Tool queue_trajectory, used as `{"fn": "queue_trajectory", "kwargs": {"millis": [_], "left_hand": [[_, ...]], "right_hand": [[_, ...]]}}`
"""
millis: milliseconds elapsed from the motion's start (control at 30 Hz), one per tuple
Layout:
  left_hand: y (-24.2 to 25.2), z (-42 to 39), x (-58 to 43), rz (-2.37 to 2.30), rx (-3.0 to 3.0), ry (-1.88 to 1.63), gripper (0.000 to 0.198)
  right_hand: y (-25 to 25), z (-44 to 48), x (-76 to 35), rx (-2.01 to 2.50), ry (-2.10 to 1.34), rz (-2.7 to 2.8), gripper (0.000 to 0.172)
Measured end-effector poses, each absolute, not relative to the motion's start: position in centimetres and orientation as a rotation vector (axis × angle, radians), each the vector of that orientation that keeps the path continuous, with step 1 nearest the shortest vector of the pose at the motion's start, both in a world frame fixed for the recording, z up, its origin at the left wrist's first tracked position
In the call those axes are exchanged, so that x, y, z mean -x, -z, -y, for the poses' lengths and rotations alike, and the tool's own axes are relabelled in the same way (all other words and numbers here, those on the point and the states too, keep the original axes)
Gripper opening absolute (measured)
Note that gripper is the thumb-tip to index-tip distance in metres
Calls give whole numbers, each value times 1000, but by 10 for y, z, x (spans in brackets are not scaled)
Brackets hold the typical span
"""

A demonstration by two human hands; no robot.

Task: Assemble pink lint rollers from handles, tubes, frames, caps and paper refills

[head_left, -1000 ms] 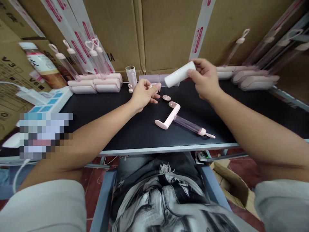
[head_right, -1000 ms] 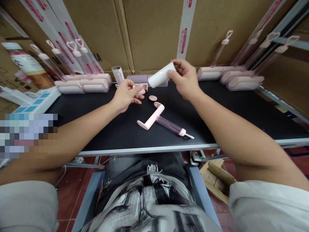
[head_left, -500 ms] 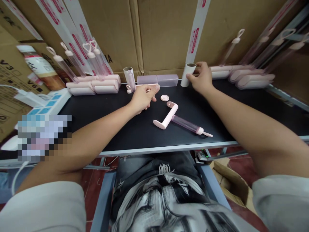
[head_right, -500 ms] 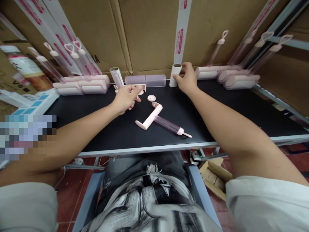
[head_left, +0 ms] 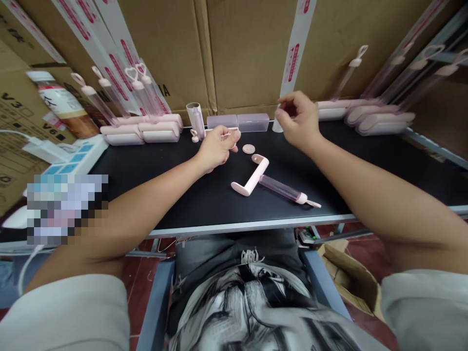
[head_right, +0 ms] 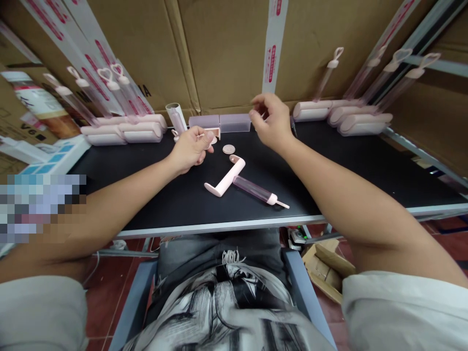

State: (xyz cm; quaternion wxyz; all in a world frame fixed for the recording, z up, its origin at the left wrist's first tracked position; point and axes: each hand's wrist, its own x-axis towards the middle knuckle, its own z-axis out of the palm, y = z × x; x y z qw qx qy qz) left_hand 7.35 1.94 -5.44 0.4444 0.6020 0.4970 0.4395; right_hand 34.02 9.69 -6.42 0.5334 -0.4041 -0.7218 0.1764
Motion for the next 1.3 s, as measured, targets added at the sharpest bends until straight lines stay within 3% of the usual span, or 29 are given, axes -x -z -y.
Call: {"fn": "queue_trajectory", "kwargs": {"millis": [133,333,533,633,767,833,1000,1133,1300], "left_hand": [[48,-14,-76,-1128,-1482,-1118,16],[44,-5,-75,-961,-1523,-897,60],[44,-5,-74,-861,-1454,-837,77],[44,-6,-77,-822,-1396,-848,69],[44,-10,-76,-951,-1441,-913,33],[43,-11,-73,-1063,-1615,-879,28],[39,-2,-68,-1182,-2160,-587,48],[41,5,-71,-1094,-2244,-352,46],[44,9,-77,-1100,-2265,-308,51]], "right_hand": [[54,-59,-316,854,-351,1975,31],[47,-39,-305,599,-311,2337,31],[49,-42,-304,554,-275,2383,32],[48,-42,-304,534,-249,2371,30],[44,-49,-314,654,-127,2343,25],[45,-59,-324,754,-78,2350,21],[55,-84,-345,952,-120,2580,10],[62,-91,-345,1086,-103,2658,8],[61,-86,-343,1076,-223,2669,11]]}}
